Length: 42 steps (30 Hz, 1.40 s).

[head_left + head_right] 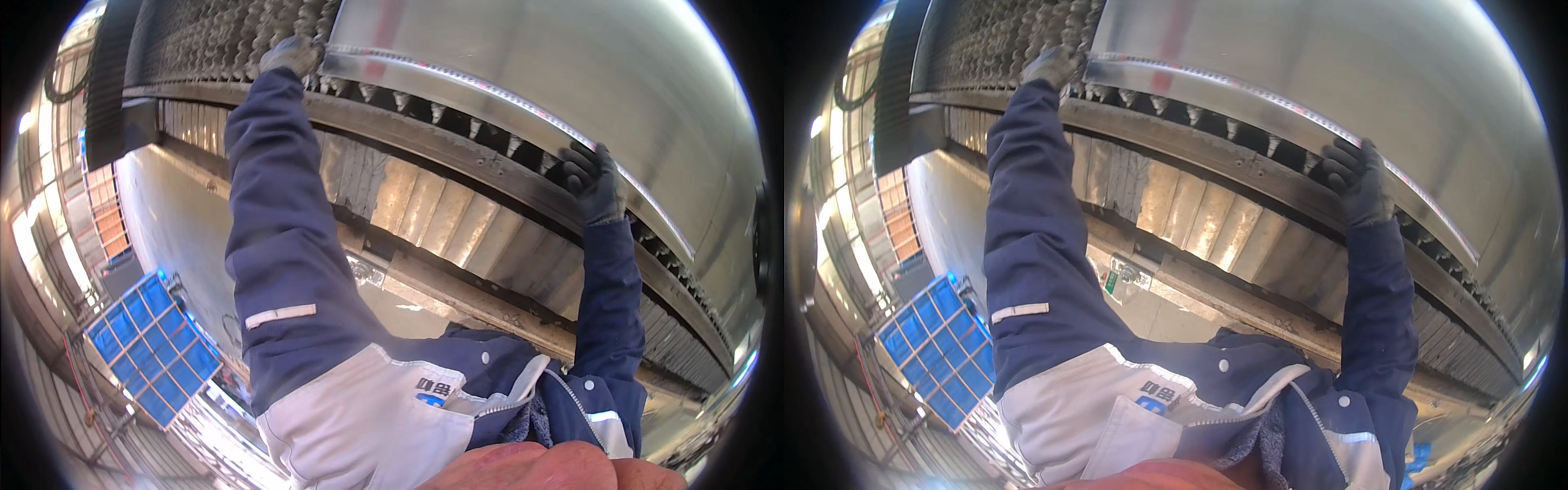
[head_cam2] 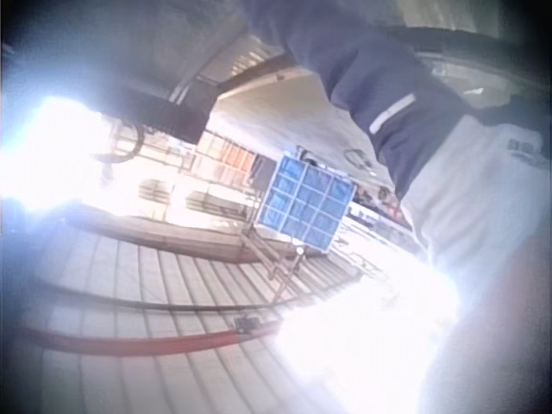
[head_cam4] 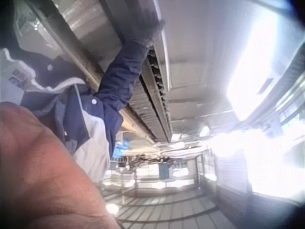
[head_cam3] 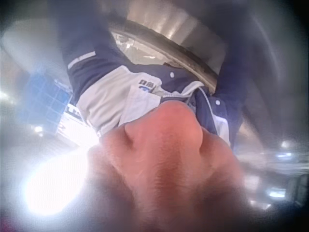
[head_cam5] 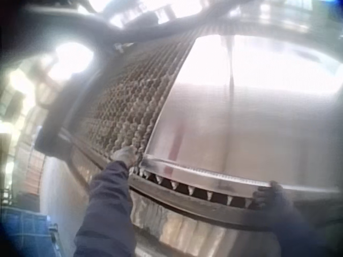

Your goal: The person organizes papers and small items on a cluttered desk, then uses a handheld controller and a tape measure on a metal sheet. They also use a calculator and write on paper while handling various tools and documents.

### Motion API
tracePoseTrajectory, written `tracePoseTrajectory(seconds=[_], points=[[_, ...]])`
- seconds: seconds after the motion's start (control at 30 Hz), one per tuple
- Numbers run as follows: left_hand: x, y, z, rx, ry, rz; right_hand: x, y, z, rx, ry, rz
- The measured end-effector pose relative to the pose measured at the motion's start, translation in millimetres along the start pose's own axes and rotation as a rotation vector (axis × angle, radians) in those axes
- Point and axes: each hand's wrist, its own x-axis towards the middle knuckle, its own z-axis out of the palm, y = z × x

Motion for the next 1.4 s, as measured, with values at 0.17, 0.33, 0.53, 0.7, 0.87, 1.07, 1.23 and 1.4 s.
tracePoseTrajectory(seconds=[0.17,0.33,0.53,0.7,0.87,1.07,1.23,1.4], points=[[6.9,10.0,-1.5,0.113,-0.009,-0.113,-11.1,0.6,9.6,-0.003,0.043,-0.038],[22.9,2.4,11.6,0.122,-0.006,-0.068,-14.8,-0.1,17.3,-0.001,0.059,-0.029],[26.3,5.8,8.3,0.155,-0.045,-0.113,-6.3,3.6,6.4,0.036,0.058,-0.016],[28.0,8.8,15.3,0.021,0.113,-0.219,5.0,4.5,-14.6,-0.09,-0.078,-0.058],[27.8,3.7,12.7,0.129,0.004,-0.073,4.8,7.3,-18.1,-0.085,-0.073,-0.082],[16.9,8.0,13.7,0.142,0.036,-0.063,4.7,7.2,-5.4,0.01,0.059,-0.046],[-17.3,-12.2,18.3,-0.132,0.155,-0.148,8.9,32.2,-7.5,0.502,-0.407,0.018],[-111.2,11.2,47.7,0.103,0.275,0.431,-62.2,89.9,-53.8,-0.152,0.129,-0.528]])
